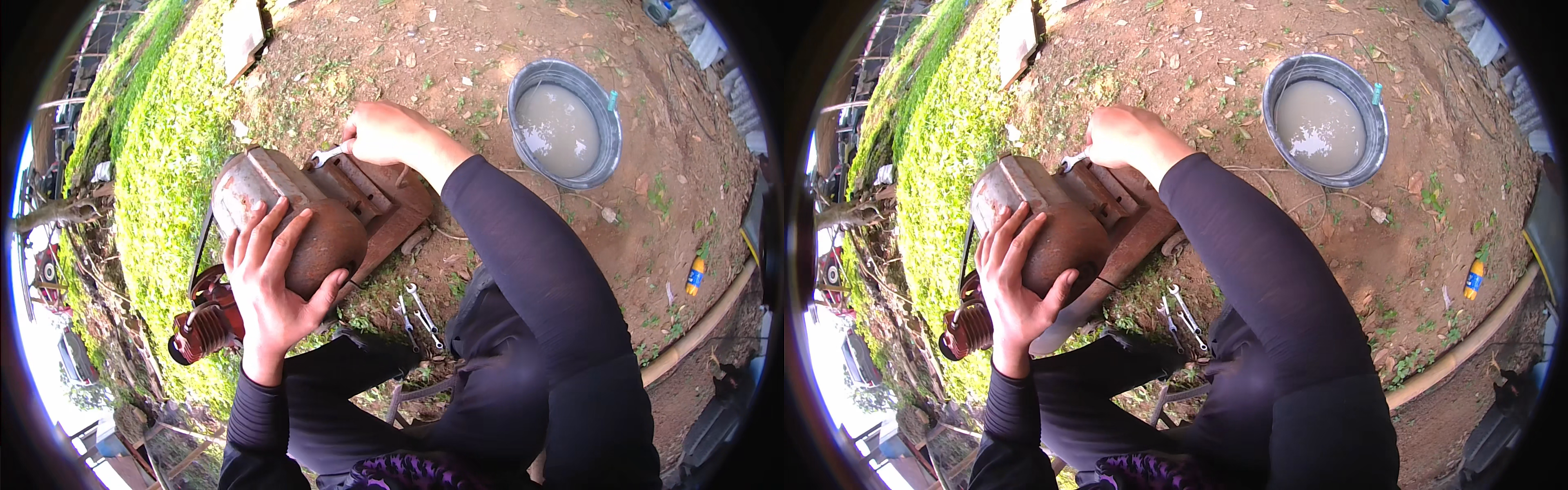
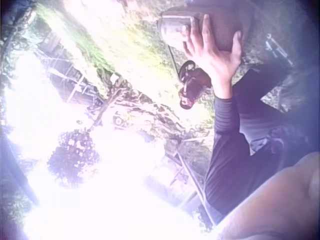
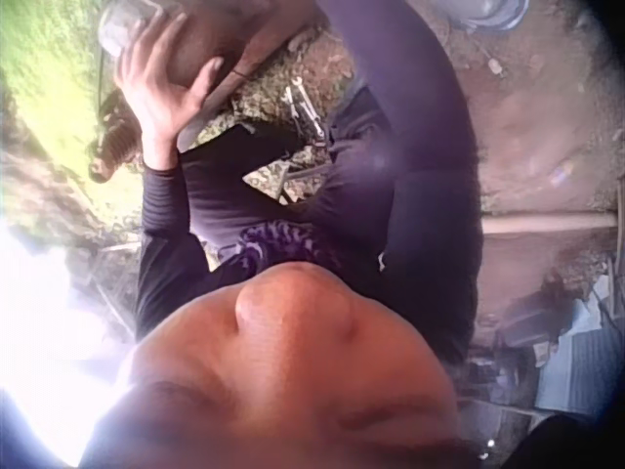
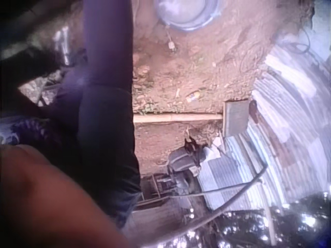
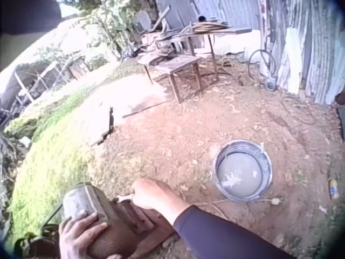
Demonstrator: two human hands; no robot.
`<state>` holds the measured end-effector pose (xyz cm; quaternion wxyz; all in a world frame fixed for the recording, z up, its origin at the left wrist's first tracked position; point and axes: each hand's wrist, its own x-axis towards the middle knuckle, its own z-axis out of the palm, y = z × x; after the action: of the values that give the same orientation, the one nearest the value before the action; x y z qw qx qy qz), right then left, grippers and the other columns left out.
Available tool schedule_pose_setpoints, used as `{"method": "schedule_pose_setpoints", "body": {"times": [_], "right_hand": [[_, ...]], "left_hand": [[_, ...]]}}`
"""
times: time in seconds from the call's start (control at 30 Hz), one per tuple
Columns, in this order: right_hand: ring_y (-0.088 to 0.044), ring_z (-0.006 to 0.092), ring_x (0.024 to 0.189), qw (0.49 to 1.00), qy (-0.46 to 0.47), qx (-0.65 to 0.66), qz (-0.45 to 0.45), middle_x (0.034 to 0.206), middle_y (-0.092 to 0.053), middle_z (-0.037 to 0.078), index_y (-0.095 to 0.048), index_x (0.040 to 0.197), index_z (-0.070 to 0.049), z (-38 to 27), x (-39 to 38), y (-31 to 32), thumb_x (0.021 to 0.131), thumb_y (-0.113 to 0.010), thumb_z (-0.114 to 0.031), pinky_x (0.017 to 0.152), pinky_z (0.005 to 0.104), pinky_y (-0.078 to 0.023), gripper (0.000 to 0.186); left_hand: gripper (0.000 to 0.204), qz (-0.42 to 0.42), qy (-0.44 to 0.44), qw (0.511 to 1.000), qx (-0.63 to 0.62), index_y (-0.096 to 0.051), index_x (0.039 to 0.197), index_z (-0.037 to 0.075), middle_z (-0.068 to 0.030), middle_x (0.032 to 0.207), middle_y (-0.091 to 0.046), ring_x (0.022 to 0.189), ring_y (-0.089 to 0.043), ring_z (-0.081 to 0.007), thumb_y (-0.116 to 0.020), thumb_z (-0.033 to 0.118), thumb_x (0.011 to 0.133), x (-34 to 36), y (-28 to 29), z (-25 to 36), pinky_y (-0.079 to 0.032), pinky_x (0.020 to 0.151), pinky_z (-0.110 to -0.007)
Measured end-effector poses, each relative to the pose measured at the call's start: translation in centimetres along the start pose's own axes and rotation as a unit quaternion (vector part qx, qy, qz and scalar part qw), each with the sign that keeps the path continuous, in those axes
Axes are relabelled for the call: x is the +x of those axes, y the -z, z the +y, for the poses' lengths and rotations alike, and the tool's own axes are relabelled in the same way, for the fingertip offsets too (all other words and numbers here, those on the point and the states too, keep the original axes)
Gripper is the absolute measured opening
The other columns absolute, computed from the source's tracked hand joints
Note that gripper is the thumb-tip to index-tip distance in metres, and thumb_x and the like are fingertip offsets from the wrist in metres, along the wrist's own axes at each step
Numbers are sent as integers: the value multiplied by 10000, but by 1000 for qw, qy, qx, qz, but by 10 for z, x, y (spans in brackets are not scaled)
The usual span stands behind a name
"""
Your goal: The person uses a wrench to loosen and tighten bolts on an air compressor and its electric motor. They handle the bolts and use the wrench while working on the equipment placed on the ground in an outdoor workspace.
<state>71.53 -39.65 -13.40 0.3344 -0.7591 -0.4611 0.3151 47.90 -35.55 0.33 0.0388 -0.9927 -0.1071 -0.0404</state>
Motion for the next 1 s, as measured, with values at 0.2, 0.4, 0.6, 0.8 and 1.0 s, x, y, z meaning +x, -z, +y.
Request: {"method": "schedule_pose_setpoints", "body": {"times": [0.2, 0.4, 0.6, 0.8, 1.0], "right_hand": [[-712, 290, 913, 995, -34, -82, -47, 966, -750, 129, -781, 1051, -116, -17, 13, -6, 901, -678, -268, 829, 423, -549, 237], [-711, 270, 919, 988, 10, -63, -137, 996, -757, 107, -779, 1061, -122, 20, -24, 10, 876, -707, -294, 825, 407, -543, 262], [-708, 261, 919, 996, 4, -36, -82, 960, -756, 103, -779, 1061, -135, 30, -55, 3, 882, -707, -276, 812, 396, -542, 240], [-705, 268, 880, 996, 36, 66, -51, 919, -752, 109, -780, 1044, -124, 32, -59, 5, 887, -707, -242, 791, 403, -537, 210], [-712, 297, 912, 997, 30, 14, -63, 932, -746, 138, -776, 1039, -105, 18, -54, -11, 884, -698, -230, 812, 423, -546, 213]], "left_hand": [[556, 6, 9, 999, -42, -651, 1283, 31, -189, 1371, -603, 1367, -477, -390, -556, 446, 925, -4, 1, -9, -277, 1167, -498], [502, 52, 9, 995, -84, -674, 1236, 34, -178, 1327, -629, 1331, -511, -387, -588, 402, 905, -8, -10, -8, -297, 1155, -496], [451, 68, -2, 992, -110, -669, 1231, 3, -204, 1314, -632, 1324, -513, -416, -598, 286, 887, -5, -10, -2, -332, 1142, -514], [433, 72, 1, 990, -123, -670, 1225, -3, -215, 1307, -634, 1320, -518, -424, -602, 257, 885, -8, -11, -3, -338, 1140, -520], [476, 86, 11, 990, -107, -690, 1199, 20, -182, 1281, -657, 1308, -542, -387, -730, 302, 818, -7, -13, -1, -359, 1129, -505]]}}
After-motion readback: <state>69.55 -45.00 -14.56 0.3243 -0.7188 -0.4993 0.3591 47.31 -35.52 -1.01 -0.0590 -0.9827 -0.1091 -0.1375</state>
